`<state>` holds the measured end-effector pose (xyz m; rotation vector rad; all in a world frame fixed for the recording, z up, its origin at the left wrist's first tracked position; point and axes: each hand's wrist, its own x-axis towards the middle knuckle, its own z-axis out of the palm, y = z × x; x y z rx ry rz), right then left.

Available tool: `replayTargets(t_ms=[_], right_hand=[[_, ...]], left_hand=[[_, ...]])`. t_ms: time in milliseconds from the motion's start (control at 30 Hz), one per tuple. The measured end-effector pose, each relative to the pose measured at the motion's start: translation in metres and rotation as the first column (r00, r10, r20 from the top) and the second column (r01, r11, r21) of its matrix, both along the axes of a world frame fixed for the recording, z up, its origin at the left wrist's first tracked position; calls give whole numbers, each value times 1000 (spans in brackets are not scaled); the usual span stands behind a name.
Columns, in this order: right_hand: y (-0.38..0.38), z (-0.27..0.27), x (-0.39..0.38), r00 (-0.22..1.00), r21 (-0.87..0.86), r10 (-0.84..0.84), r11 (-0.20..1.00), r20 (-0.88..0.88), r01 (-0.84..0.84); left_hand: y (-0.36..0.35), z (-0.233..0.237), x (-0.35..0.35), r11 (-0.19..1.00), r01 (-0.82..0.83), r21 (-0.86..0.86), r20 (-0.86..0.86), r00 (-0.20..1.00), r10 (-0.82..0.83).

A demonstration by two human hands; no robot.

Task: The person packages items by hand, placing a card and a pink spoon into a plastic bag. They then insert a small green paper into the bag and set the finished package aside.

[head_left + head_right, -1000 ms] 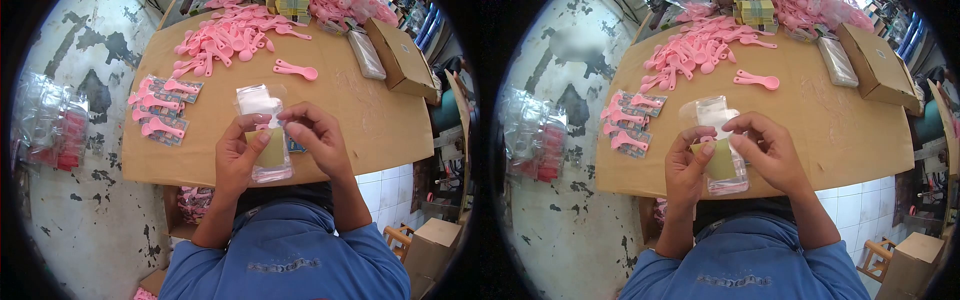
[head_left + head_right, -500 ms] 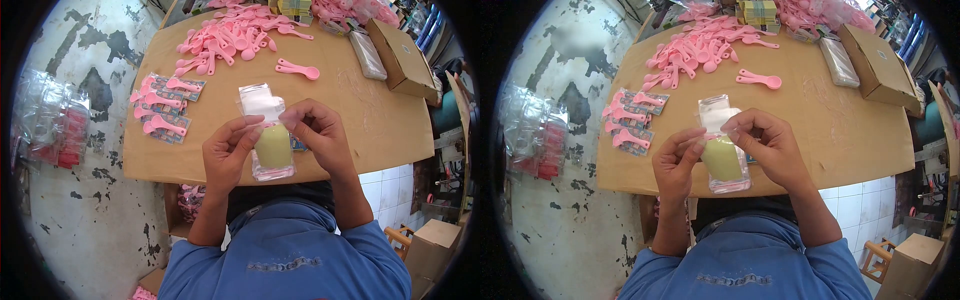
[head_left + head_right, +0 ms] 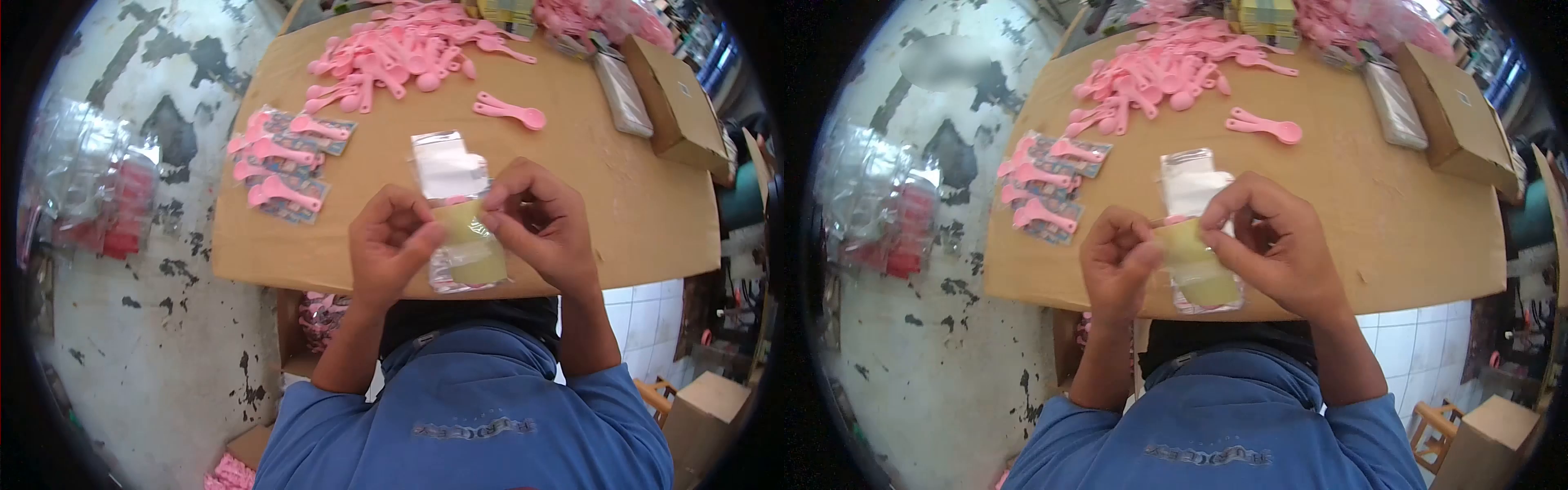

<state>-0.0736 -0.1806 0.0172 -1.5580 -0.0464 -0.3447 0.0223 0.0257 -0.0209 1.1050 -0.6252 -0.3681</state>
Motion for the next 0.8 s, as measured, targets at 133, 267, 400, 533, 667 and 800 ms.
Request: replayTargets(t_ms=[133,267,400,533,667,800], right_hand=[[11,0,5,997,146,-48,989,64,39],[11,0,4,976,102,-87,992,201,68],[-8,-5,-2,932,-42,-281,954,228,297],[-36,0,-14,868,-441,-495,788,-38,430],[-38,-20,-23,822,-701,-563,620,-85,351],[-25,-31,-21,814,-723,-542,646,-209,245]], left_hand=[[-11,29,-12,998,31,50,-108,994,-26],[4,4,1,971,-20,238,253,966,-42],[34,31,28,843,-486,230,745,645,169],[82,41,89,671,-702,239,776,553,304],[96,23,93,536,-800,271,765,517,384],[36,7,34,547,-616,567,661,737,145]])
